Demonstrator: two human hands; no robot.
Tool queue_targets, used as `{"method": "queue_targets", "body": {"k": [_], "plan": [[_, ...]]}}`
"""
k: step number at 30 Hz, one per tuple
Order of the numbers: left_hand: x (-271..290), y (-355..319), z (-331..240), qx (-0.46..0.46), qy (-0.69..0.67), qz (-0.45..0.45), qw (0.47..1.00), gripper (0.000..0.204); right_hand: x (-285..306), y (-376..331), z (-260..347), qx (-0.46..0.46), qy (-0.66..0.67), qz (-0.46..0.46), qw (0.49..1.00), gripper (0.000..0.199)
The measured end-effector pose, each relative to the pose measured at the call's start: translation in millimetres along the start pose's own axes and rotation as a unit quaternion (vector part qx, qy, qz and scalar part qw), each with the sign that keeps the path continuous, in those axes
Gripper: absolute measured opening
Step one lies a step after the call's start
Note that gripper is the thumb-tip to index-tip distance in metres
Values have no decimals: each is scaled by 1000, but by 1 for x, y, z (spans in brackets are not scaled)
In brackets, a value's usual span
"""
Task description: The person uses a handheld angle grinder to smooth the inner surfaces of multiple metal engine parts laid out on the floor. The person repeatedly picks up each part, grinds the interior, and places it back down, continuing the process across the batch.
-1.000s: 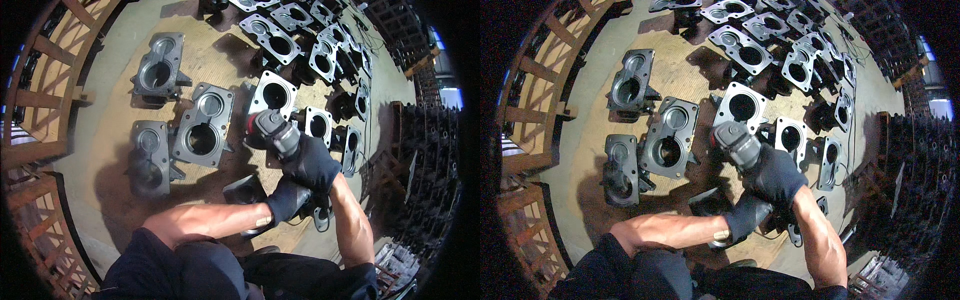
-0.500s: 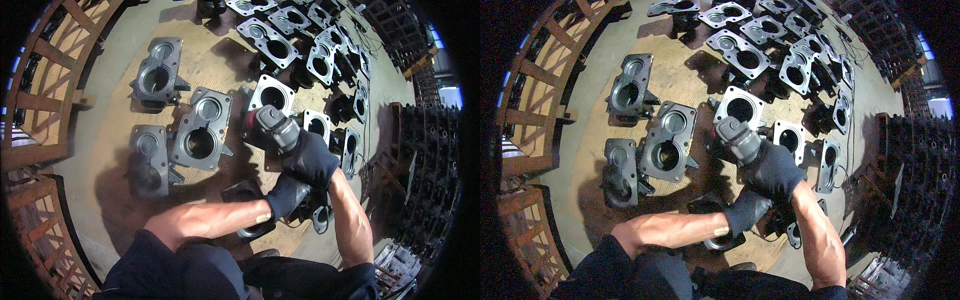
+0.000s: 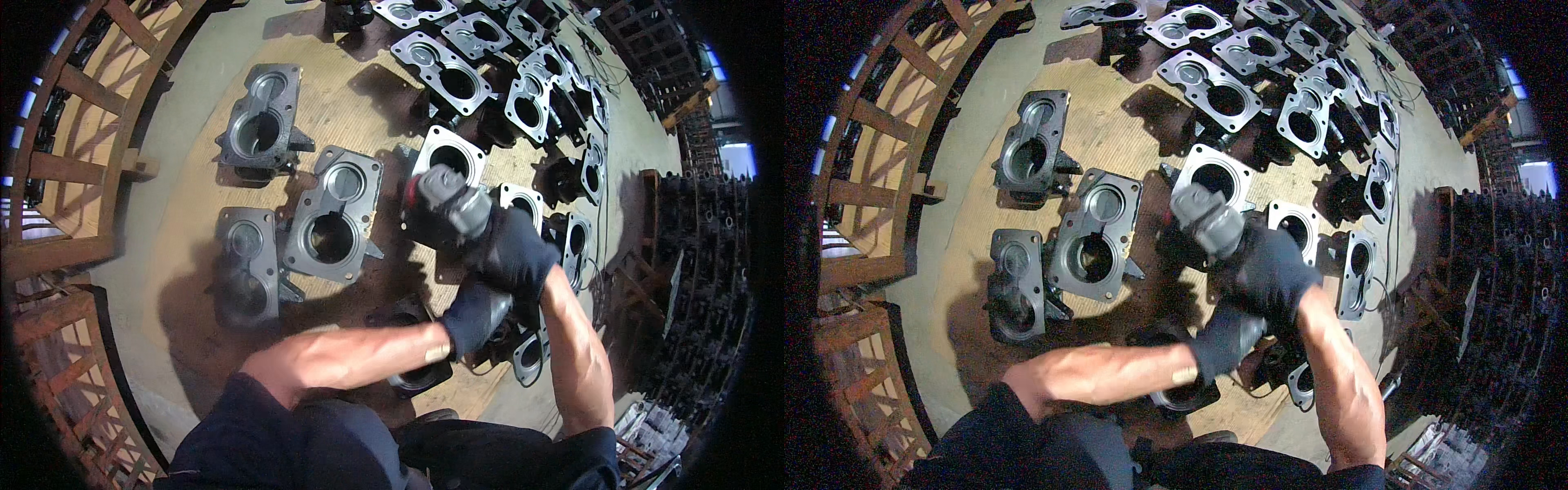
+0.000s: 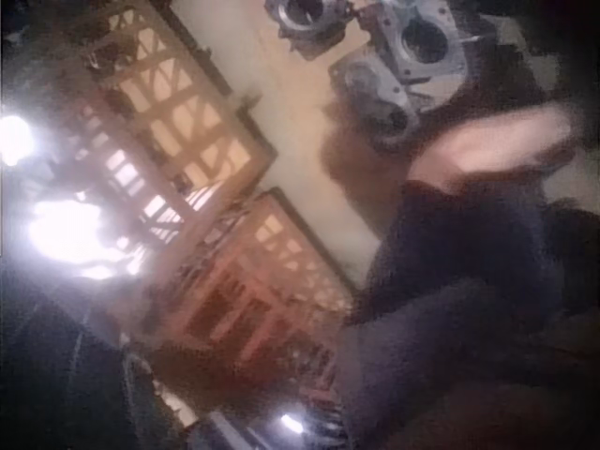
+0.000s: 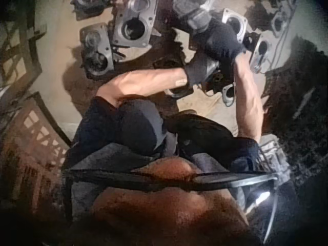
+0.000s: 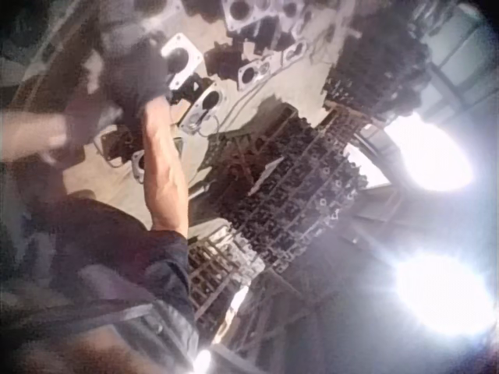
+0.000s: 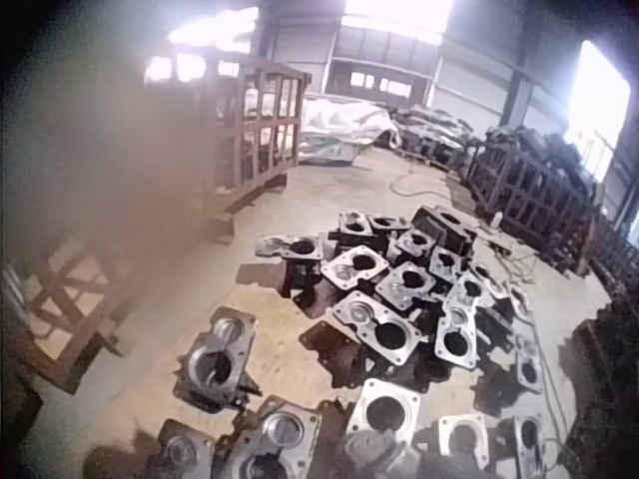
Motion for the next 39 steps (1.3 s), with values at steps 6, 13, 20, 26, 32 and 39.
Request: {"method": "queue_targets", "body": {"k": [6, 13, 20, 26, 32, 39], "plan": [[-4, -42, -16, 39, 245, 98, 964, 35, -17, -21, 11, -53, -22, 61, 997, 62], [37, 52, -27, -64, 236, 70, 967, 27, 22, 43, 5, 0, -12, -55, 998, 44], [19, 85, -44, -54, 336, 88, 936, 25, 45, 62, -31, 0, -83, -71, 994, 39], [7, 35, -62, -151, 358, 37, 921, 23, 33, 27, -12, -55, 18, -48, 997, 53], [25, 59, -87, -1, 425, 89, 901, 24, 38, 54, -8, -3, -18, -55, 998, 44], [-10, 95, -58, -57, 392, 111, 912, 28, 58, 49, -69, -10, -69, -103, 992, 14]]}}
Point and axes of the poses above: each hand's wrist, its own y-axis towards the middle knuckle, its own x-axis out of the back of the hand, z = x × y, the point moved 3 cm from there along y, towards the middle knuckle, and after that the axes turned 4 degrees about -x, right-handed, at the moved point
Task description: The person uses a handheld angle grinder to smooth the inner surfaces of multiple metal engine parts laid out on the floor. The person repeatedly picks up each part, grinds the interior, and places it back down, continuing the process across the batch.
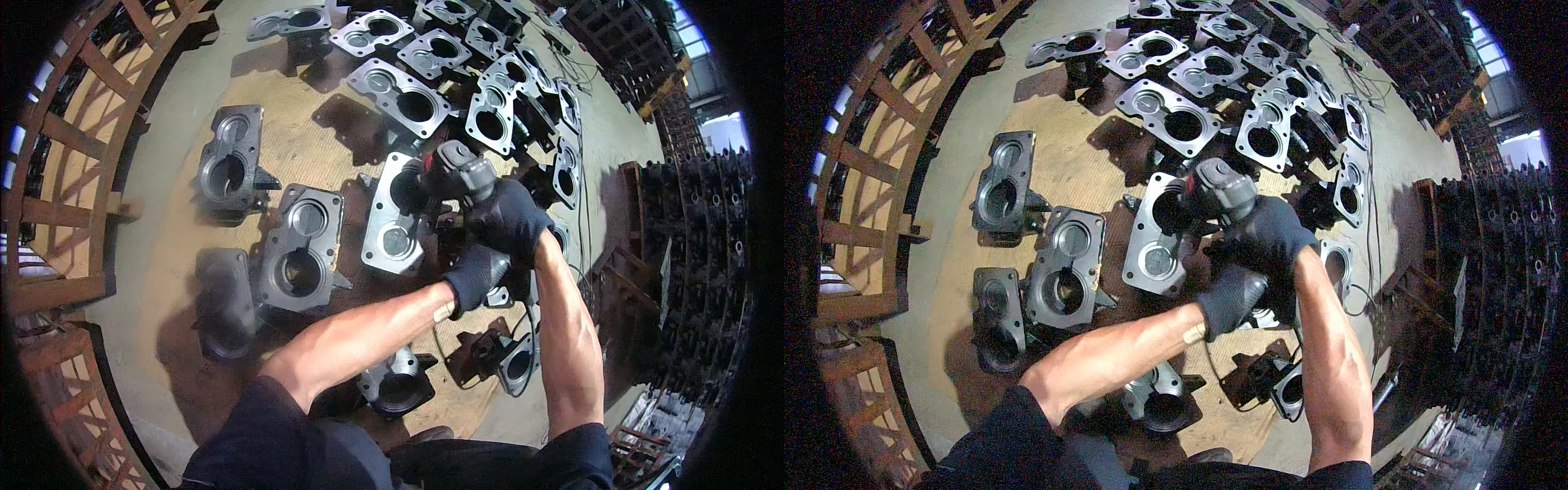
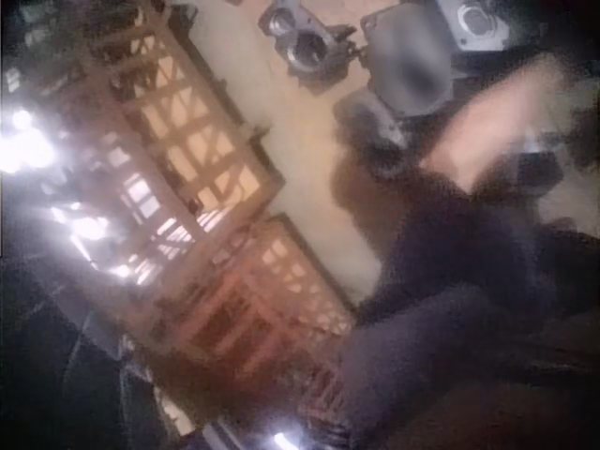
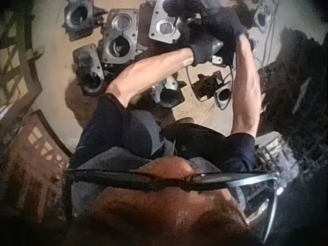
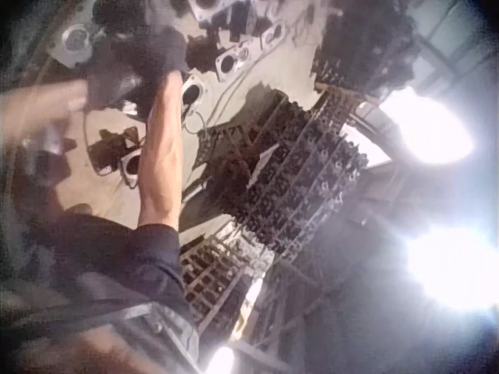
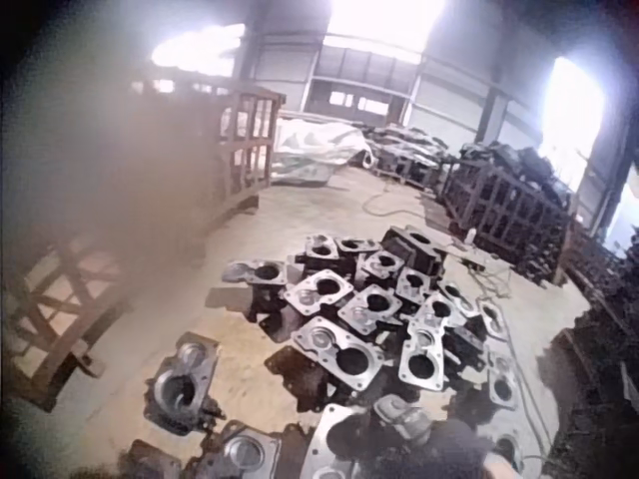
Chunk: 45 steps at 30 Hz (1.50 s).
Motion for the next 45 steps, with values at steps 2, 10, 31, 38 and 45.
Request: {"method": "queue_targets", "body": {"k": [2, 10, 31, 38, 45], "plan": [[-16, -11, -9, 26, -4, 15, 1000, 28, -10, -13, -17, -54, 17, 1, 998, 18], [-23, -11, 18, -49, 183, 83, 978, 30, -9, -21, -2, -95, 90, 39, 991, 45], [-68, -121, -18, 30, -148, -38, 988, 33, -41, -122, 23, -66, 146, 47, 986, 33], [-45, -81, -20, 7, -40, 0, 999, 26, -37, -85, -4, 84, 27, -63, 994, 31], [-30, -27, 29, 54, -93, -75, 991, 27, -39, -24, -27, 50, -10, -22, 998, 31]]}}
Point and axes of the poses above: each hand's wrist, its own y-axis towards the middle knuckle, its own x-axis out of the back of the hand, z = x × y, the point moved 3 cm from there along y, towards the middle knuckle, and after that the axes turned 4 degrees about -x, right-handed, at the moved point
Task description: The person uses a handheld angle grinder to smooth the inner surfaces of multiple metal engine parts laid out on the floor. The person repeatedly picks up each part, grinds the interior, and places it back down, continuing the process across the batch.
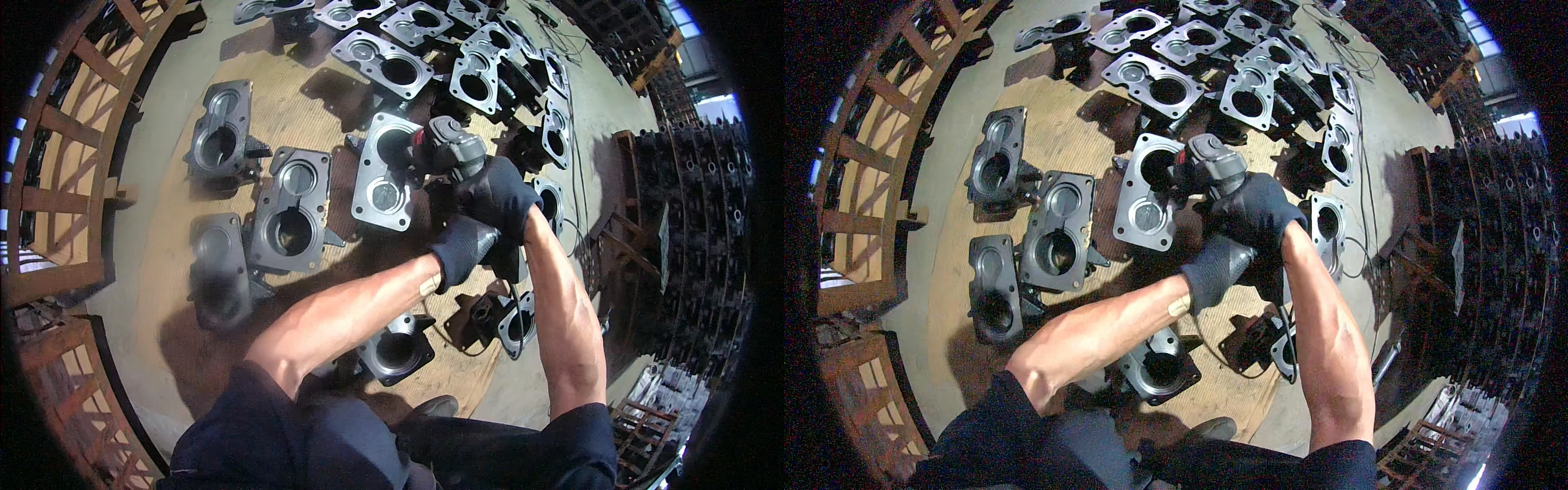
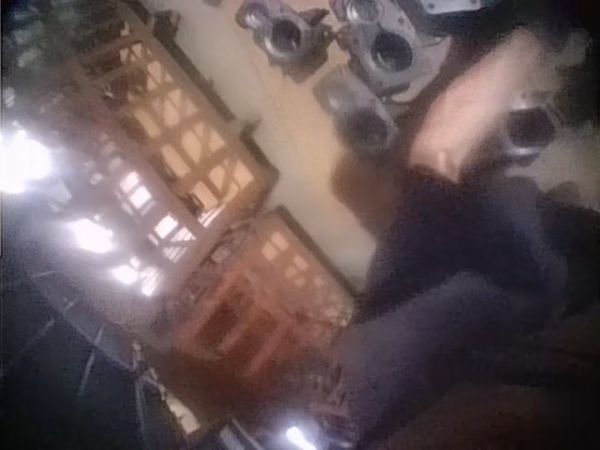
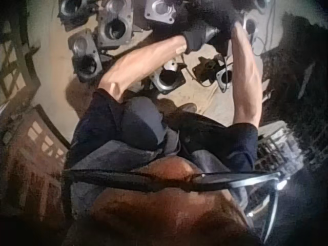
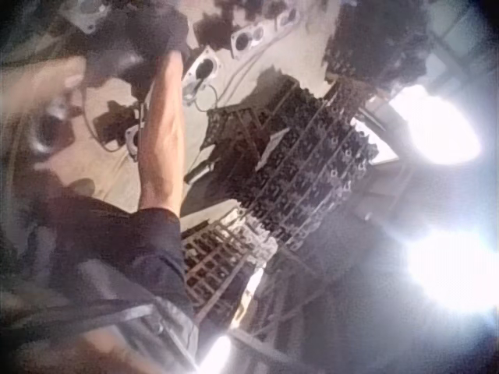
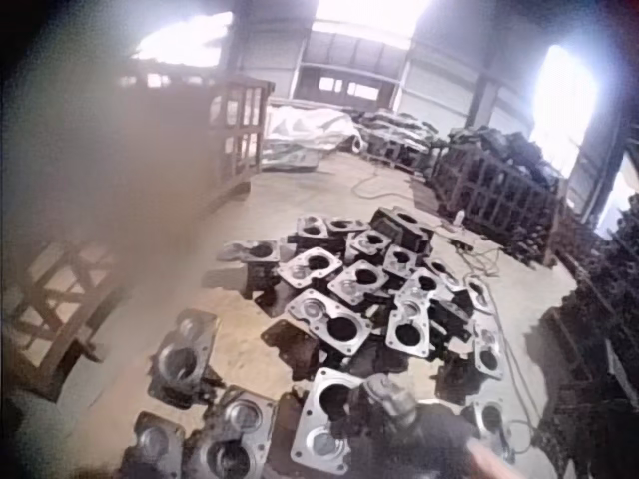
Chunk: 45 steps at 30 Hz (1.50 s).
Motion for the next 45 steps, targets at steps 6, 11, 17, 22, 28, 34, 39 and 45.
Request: {"method": "queue_targets", "body": {"k": [6, 11, 17, 22, 28, 34, 39, 45], "plan": [[-15, -87, -40, 39, -49, 41, 997, 23, -10, -76, 44, -38, 134, 12, 990, 28], [-29, -136, -34, 140, -132, 89, 977, 16, -8, -117, 80, -114, 159, 99, 976, 37], [-40, -126, -8, 174, -229, 125, 949, 18, -13, -115, 70, -120, 172, 67, 976, 39], [-13, -77, -29, 38, -2, 60, 997, 27, 4, -73, 62, -93, 142, 18, 985, 28], [-6, -86, -37, 58, -40, 90, 993, 31, 1, -75, 70, -26, 147, -11, 989, 24], [-19, -151, -11, 185, -332, 74, 922, 28, -27, -109, 96, -95, 113, 117, 982, 54], [-1, -134, -12, 56, -116, -40, 991, 28, -16, -89, 116, -99, 73, 83, 989, 52], [21, -117, 7, -10, -142, -1, 990, 29, -8, -63, 135, -83, 98, 66, 989, 46]]}}
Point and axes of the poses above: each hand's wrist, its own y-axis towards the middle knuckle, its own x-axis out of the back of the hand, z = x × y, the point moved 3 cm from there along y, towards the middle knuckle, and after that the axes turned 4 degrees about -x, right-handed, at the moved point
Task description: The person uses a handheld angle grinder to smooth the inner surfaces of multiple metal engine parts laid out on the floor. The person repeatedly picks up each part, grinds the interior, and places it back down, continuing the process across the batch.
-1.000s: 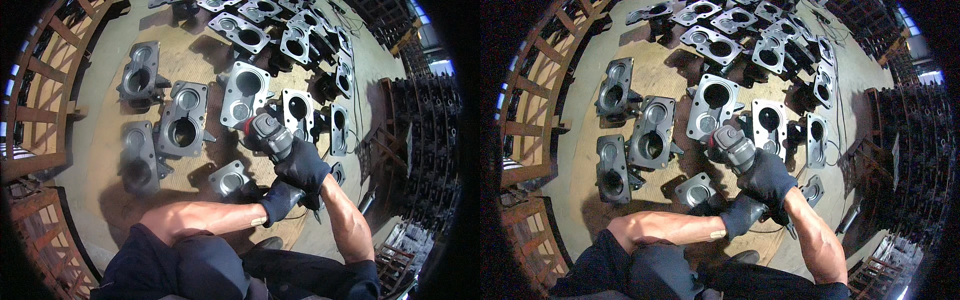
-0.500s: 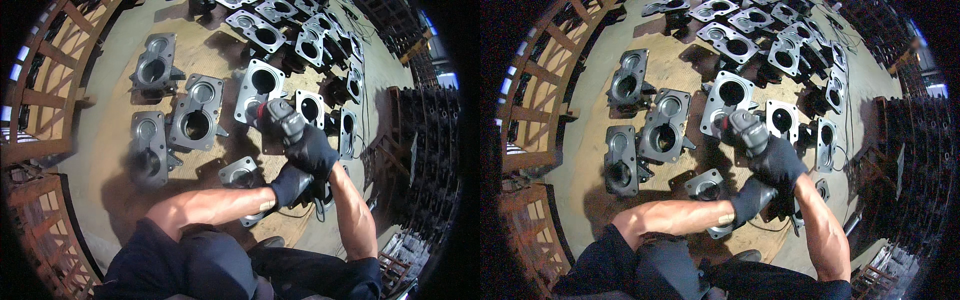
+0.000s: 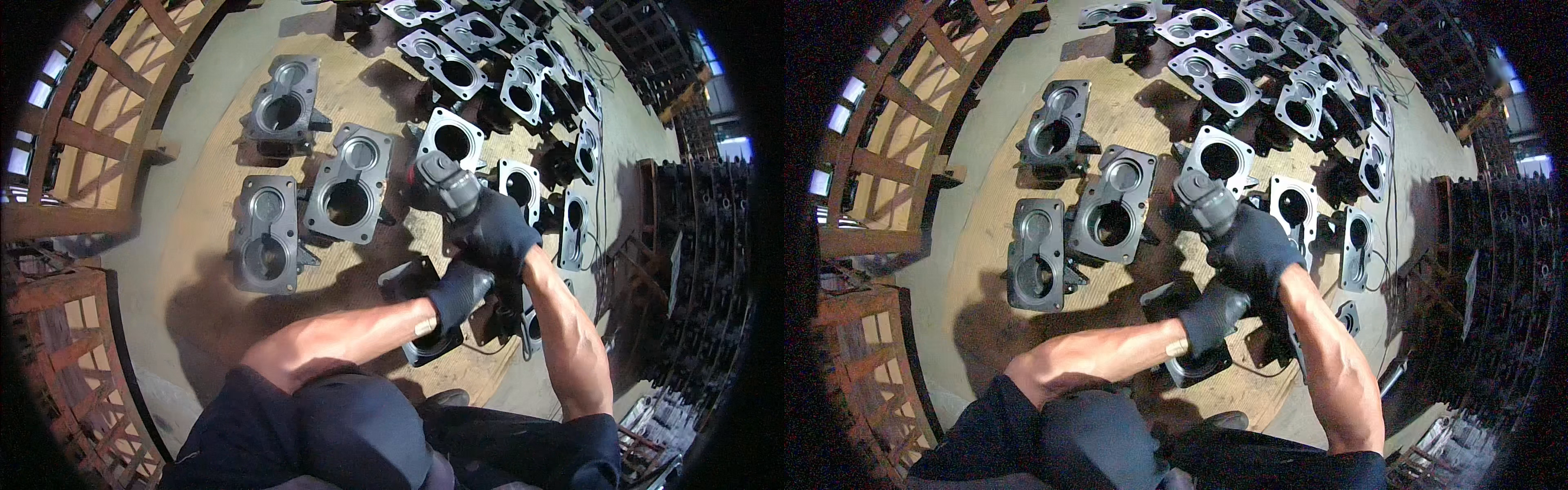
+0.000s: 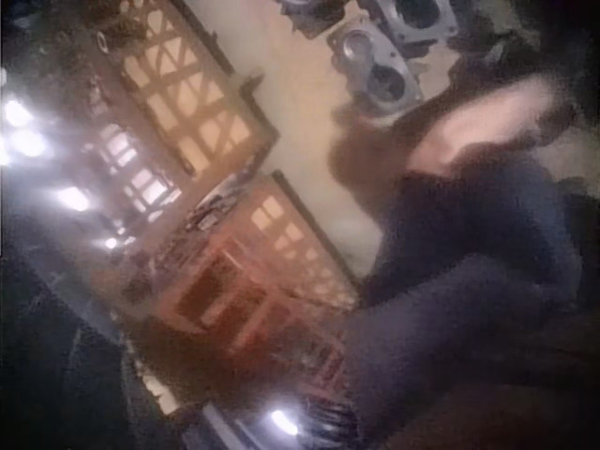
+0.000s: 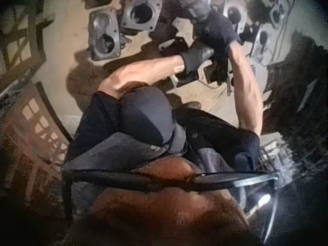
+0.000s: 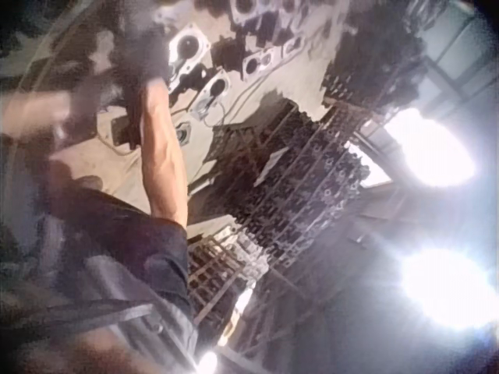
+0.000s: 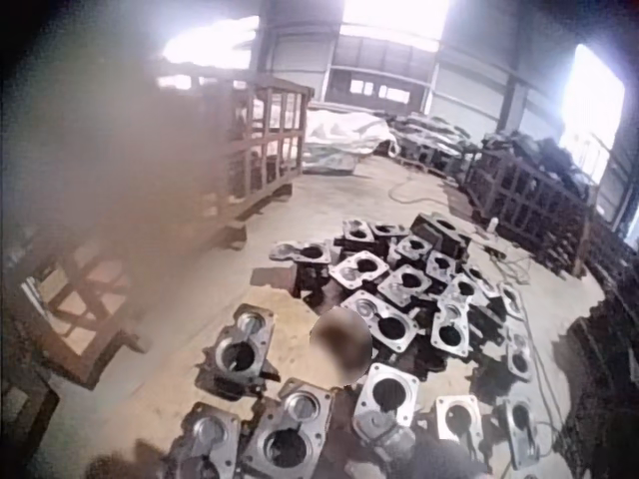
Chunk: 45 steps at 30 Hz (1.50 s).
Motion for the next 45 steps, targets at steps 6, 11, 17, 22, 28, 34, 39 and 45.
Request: {"method": "queue_targets", "body": {"k": [6, 11, 17, 22, 28, 34, 39, 45], "plan": [[-29, -19, 12, 19, -59, -47, 997, 34, -14, -18, -23, -20, 28, 43, 998, 54], [-5, 13, -18, 52, 28, 32, 998, 31, 8, 10, -12, -37, -6, 23, 999, 53], [0, 24, -28, 41, -4, -4, 999, 35, 12, 19, -11, -21, -7, -13, 1000, 41], [-32, 0, 8, -21, -36, -19, 999, 27, -12, -12, -26, 7, -2, 56, 998, 61], [12, 1, 2, 54, -74, 10, 996, 49, -4, 12, 10, 23, 20, 25, 999, 46], [3, -61, -10, -2, 125, 0, 992, 36, -36, -20, 13, 29, 31, 99, 994, 57], [18, -58, -28, 0, 170, 5, 985, 25, -35, -10, 21, 46, 47, 75, 995, 47], [50, 12, -45, -11, 63, -27, 998, 26, -11, 44, 23, 85, 31, -8, 996, 41]]}}
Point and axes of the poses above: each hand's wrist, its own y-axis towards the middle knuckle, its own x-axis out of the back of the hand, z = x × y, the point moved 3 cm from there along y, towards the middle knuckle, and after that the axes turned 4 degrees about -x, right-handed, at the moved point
